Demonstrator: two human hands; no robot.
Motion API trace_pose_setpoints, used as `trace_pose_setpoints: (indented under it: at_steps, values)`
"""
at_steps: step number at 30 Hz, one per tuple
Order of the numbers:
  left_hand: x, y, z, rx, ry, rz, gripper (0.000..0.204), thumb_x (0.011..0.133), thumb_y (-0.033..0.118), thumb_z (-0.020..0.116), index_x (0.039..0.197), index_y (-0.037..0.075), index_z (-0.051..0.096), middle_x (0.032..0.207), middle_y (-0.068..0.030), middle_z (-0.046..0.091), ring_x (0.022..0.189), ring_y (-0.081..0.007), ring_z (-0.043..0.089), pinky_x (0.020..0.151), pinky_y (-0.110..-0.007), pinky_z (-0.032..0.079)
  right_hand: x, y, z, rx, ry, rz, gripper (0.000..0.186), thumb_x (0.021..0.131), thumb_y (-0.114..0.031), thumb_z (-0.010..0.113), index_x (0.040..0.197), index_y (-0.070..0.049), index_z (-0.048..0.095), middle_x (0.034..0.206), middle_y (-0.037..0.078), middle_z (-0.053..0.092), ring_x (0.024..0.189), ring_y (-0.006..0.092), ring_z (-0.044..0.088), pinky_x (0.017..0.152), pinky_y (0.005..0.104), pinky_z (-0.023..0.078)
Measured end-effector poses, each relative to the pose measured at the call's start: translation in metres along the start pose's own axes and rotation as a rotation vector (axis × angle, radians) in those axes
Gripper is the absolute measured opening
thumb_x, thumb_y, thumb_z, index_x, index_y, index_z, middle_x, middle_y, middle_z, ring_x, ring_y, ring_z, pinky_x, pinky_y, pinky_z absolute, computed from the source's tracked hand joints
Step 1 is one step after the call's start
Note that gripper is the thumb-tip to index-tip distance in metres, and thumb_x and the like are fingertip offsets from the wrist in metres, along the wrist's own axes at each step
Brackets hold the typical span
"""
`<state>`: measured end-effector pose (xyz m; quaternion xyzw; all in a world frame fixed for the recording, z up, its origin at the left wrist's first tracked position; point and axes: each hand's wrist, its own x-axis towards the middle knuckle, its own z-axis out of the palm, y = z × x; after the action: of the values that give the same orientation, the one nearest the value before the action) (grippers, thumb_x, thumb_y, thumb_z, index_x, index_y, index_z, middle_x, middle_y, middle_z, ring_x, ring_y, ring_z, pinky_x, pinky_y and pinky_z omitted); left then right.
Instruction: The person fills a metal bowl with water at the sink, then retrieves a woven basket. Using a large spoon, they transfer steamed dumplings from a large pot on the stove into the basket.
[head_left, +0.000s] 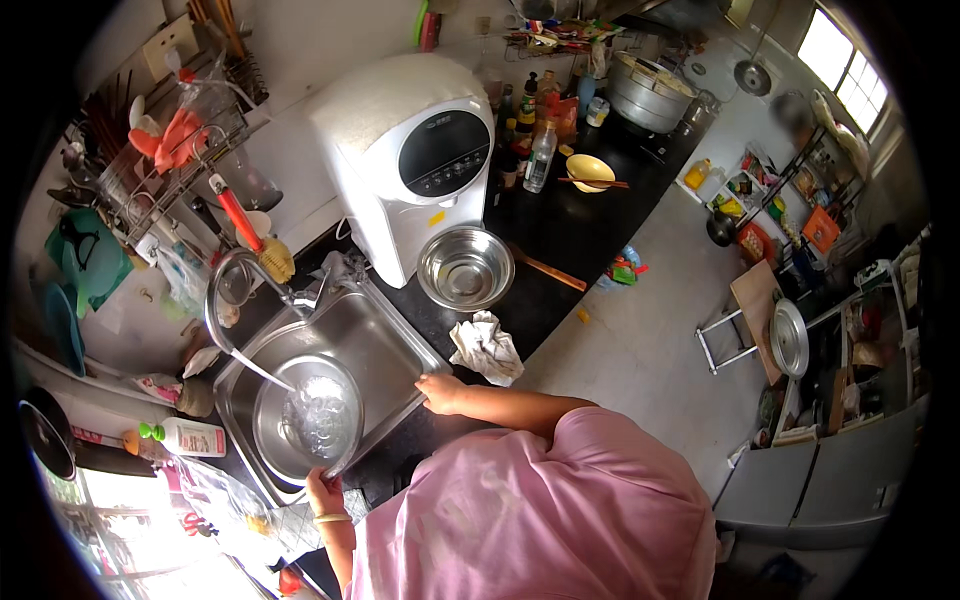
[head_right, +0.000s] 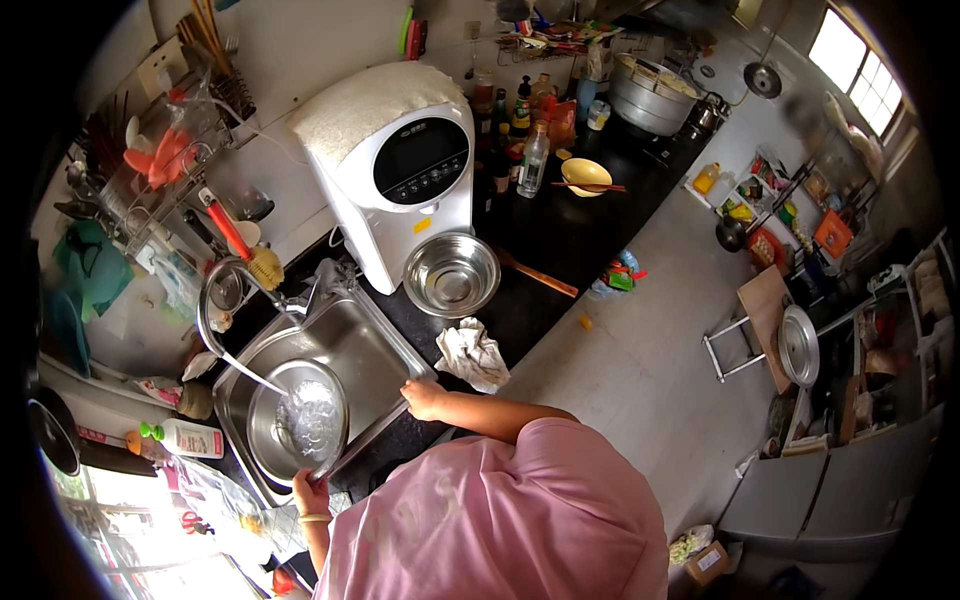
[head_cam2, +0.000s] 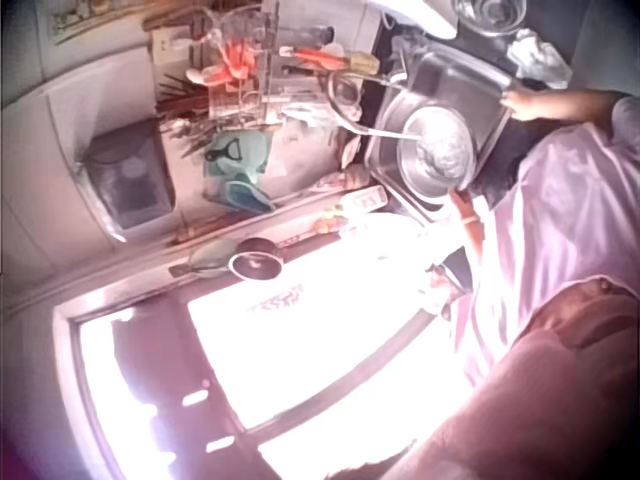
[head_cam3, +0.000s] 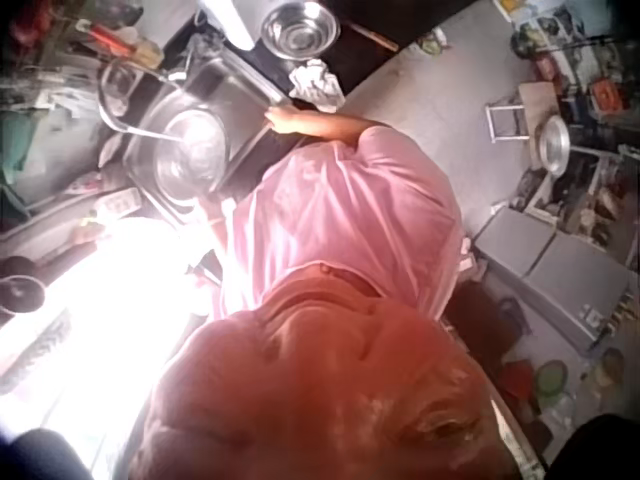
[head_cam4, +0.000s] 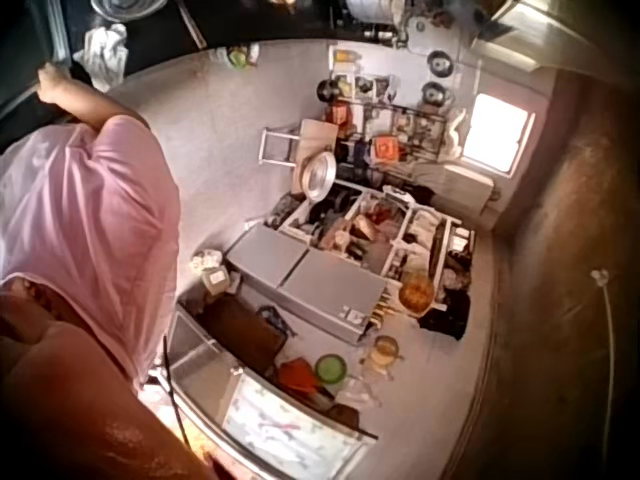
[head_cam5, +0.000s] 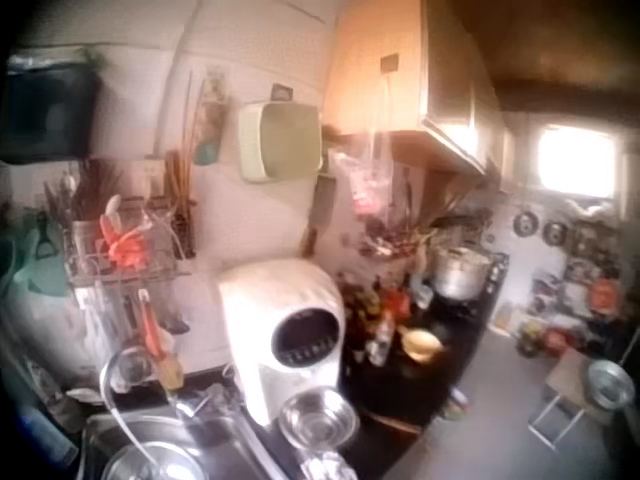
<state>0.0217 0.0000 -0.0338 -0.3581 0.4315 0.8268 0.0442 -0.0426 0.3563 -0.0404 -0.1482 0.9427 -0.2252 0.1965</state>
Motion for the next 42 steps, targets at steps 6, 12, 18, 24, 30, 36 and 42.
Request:
trace_pose_setpoints:
  at_steps: [6,12,18,24,30,36,42]
  values:
    - [-0.004,0.001,0.005,0.011,0.03,-0.016,0.01,0.075,0.007,0.054,0.065,0.008,0.053,0.062,-0.0047,0.058,0.054,-0.0175,0.058,0.05,-0.027,0.049,-0.01,-0.003,0.004,-0.081,-0.054,-0.038,0.053,0.081,-0.021,0.057,0.126,0.005,0.045,0.137,0.024,0.037,0.123,0.0291,0.044,0.098,0.0348,0.041]
    - [-0.001,0.002,0.0,0.026,0.021,-0.038,0.007,0.074,0.008,0.054,0.067,0.008,0.055,0.064,-0.0047,0.06,0.056,-0.0177,0.059,0.053,-0.027,0.051,-0.014,-0.007,0.002,-0.107,-0.089,-0.045,0.057,0.08,-0.018,0.057,0.129,0.006,0.041,0.139,0.025,0.034,0.12,0.0292,0.048,0.095,0.034,0.043]
    - [-0.001,0.001,-0.001,0.07,-0.016,-0.011,0.005,0.075,0.008,0.054,0.07,0.006,0.056,0.068,-0.006,0.062,0.061,-0.0184,0.061,0.058,-0.028,0.052,-0.013,-0.008,0.005,-0.147,-0.072,-0.054,0.057,0.081,-0.018,0.056,0.13,0.006,0.04,0.139,0.026,0.033,0.119,0.0295,0.048,0.095,0.0347,0.044]
    - [0.005,-0.002,-0.005,0.027,-0.029,-0.013,0.006,0.076,0.011,0.055,0.074,0.006,0.057,0.069,-0.0062,0.064,0.061,-0.0232,0.064,0.053,-0.026,0.051,-0.017,-0.008,0.006,-0.214,-0.02,-0.07,0.045,0.086,-0.016,0.045,0.127,0.003,0.044,0.135,0.022,0.041,0.114,0.025,0.054,0.092,0.0315,0.046]
    - [0.014,-0.004,-0.015,0.03,-0.048,-0.02,0.008,0.077,0.012,0.055,0.074,0.004,0.057,0.072,-0.0073,0.064,0.064,-0.0261,0.066,0.052,-0.024,0.052,-0.019,-0.012,0.002,-0.239,-0.037,-0.057,0.05,0.084,-0.02,0.052,0.127,0.003,0.044,0.134,0.023,0.041,0.111,0.0252,0.055,0.09,0.0318,0.047]
    - [0.014,-0.004,-0.014,0.013,-0.031,-0.034,0.008,0.077,0.011,0.054,0.074,0.004,0.057,0.071,-0.0082,0.064,0.065,-0.0275,0.066,0.051,-0.023,0.052,-0.015,-0.006,0.011,-0.249,-0.01,-0.08,0.051,0.084,-0.022,0.053,0.127,0.004,0.044,0.133,0.022,0.043,0.11,0.024,0.056,0.09,0.0317,0.047]
    - [0.002,-0.002,-0.005,0.056,-0.034,-0.018,0.004,0.074,0.009,0.055,0.072,0.006,0.056,0.069,-0.004,0.062,0.06,-0.0161,0.06,0.057,-0.025,0.049,-0.014,-0.006,0.011,-0.25,-0.033,-0.068,0.052,0.085,-0.023,0.053,0.128,0.004,0.043,0.133,0.022,0.044,0.109,0.0249,0.056,0.09,0.0318,0.048]
